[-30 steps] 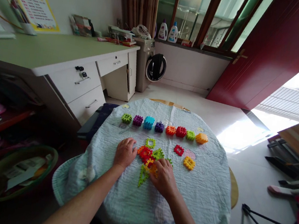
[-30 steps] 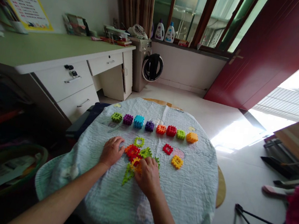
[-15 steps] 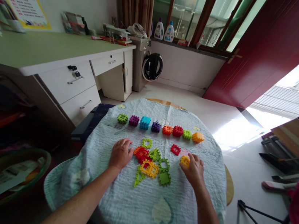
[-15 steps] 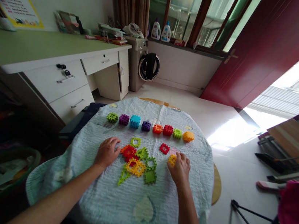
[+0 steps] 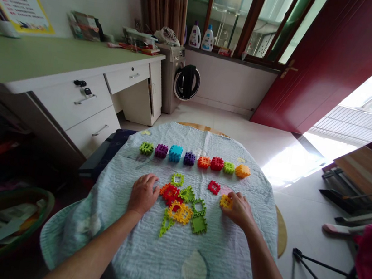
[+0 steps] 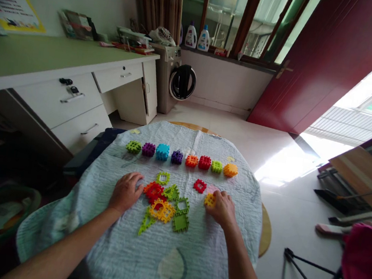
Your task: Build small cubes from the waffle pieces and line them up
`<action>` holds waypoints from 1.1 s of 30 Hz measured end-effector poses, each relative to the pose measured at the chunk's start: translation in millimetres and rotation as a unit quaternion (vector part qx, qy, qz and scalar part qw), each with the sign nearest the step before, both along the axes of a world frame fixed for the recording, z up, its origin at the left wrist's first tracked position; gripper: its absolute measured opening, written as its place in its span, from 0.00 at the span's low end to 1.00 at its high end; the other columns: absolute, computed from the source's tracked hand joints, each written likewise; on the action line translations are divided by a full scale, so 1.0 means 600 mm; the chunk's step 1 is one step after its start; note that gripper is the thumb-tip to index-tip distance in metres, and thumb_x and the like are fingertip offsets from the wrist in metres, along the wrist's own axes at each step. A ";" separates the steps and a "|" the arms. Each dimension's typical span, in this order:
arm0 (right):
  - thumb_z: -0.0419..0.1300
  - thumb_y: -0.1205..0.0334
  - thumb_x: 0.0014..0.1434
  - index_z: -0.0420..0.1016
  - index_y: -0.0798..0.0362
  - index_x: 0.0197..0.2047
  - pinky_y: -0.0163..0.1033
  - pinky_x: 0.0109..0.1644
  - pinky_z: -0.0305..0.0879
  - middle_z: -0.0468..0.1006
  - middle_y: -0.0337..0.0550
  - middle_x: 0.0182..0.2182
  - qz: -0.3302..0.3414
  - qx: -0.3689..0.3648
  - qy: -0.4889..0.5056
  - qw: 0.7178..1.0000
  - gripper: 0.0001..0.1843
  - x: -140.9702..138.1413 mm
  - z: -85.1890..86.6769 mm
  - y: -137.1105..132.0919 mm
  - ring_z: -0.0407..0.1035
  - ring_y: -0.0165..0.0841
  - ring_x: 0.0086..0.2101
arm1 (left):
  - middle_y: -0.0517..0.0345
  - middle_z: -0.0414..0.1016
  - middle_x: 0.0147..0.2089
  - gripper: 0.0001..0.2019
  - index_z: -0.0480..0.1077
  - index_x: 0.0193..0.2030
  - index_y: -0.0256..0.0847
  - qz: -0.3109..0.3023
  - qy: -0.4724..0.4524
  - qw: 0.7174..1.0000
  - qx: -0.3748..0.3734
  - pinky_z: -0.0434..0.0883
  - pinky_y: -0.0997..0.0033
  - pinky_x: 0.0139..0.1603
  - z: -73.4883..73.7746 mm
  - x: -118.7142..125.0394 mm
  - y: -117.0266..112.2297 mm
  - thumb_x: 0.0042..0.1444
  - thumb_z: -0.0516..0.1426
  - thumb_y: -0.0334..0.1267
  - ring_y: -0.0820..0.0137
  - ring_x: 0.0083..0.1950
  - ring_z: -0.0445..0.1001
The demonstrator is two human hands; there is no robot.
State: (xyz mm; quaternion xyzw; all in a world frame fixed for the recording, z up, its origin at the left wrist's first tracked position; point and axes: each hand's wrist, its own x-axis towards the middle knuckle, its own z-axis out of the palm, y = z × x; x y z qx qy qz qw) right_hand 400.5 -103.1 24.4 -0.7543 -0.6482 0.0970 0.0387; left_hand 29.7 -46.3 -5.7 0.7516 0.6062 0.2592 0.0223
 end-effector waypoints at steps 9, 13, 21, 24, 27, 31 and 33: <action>0.62 0.57 0.45 0.71 0.53 0.47 0.42 0.48 0.63 0.70 0.47 0.42 -0.003 0.110 0.078 0.991 0.24 0.096 0.038 0.059 0.67 0.39 0.41 | 0.47 0.75 0.50 0.11 0.71 0.45 0.40 0.001 -0.002 1.000 0.013 0.68 0.54 0.57 -0.006 -0.002 0.004 0.55 0.54 0.35 0.57 0.53 0.71; 0.63 0.55 0.43 0.72 0.52 0.49 0.45 0.50 0.65 0.71 0.48 0.44 -0.044 0.148 0.075 0.985 0.27 0.162 0.066 0.127 0.66 0.42 0.44 | 0.47 0.75 0.49 0.11 0.71 0.44 0.40 0.001 -0.001 1.000 0.016 0.68 0.55 0.57 -0.009 -0.004 0.006 0.55 0.54 0.35 0.57 0.52 0.72; 0.63 0.63 0.42 0.73 0.54 0.53 0.48 0.55 0.64 0.70 0.51 0.49 -0.038 0.070 0.111 0.991 0.31 0.208 0.057 0.225 0.66 0.44 0.49 | 0.47 0.75 0.49 0.11 0.70 0.44 0.40 0.004 0.002 1.000 0.015 0.68 0.54 0.56 -0.006 -0.002 0.006 0.55 0.54 0.34 0.57 0.52 0.72; 0.63 0.65 0.41 0.75 0.54 0.53 0.48 0.54 0.65 0.70 0.52 0.50 -0.034 0.062 0.117 0.991 0.32 0.216 0.047 0.238 0.68 0.46 0.48 | 0.47 0.75 0.49 0.11 0.71 0.45 0.40 0.005 0.003 1.000 0.014 0.68 0.55 0.57 -0.005 -0.002 0.005 0.55 0.54 0.34 0.57 0.53 0.72; 0.63 0.66 0.39 0.77 0.52 0.52 0.48 0.54 0.66 0.71 0.52 0.50 -0.035 0.048 0.124 0.991 0.32 0.226 0.039 0.243 0.69 0.46 0.48 | 0.47 0.75 0.49 0.11 0.71 0.45 0.40 0.008 0.005 1.000 0.011 0.68 0.55 0.57 -0.004 -0.001 0.005 0.55 0.54 0.35 0.57 0.53 0.71; 0.64 0.65 0.40 0.77 0.52 0.54 0.47 0.54 0.67 0.70 0.53 0.51 -0.035 0.040 0.134 0.990 0.33 0.241 0.030 0.243 0.70 0.47 0.47 | 0.48 0.75 0.49 0.11 0.71 0.45 0.40 0.008 0.007 1.000 0.007 0.68 0.55 0.57 -0.004 -0.001 0.004 0.55 0.54 0.35 0.57 0.53 0.71; 0.64 0.65 0.41 0.75 0.53 0.57 0.46 0.53 0.68 0.70 0.55 0.52 -0.030 0.041 0.152 0.987 0.36 0.249 0.026 0.243 0.71 0.47 0.48 | 0.47 0.75 0.49 0.11 0.70 0.45 0.41 0.008 0.006 1.000 0.007 0.68 0.55 0.57 -0.003 -0.001 0.004 0.55 0.54 0.35 0.57 0.54 0.71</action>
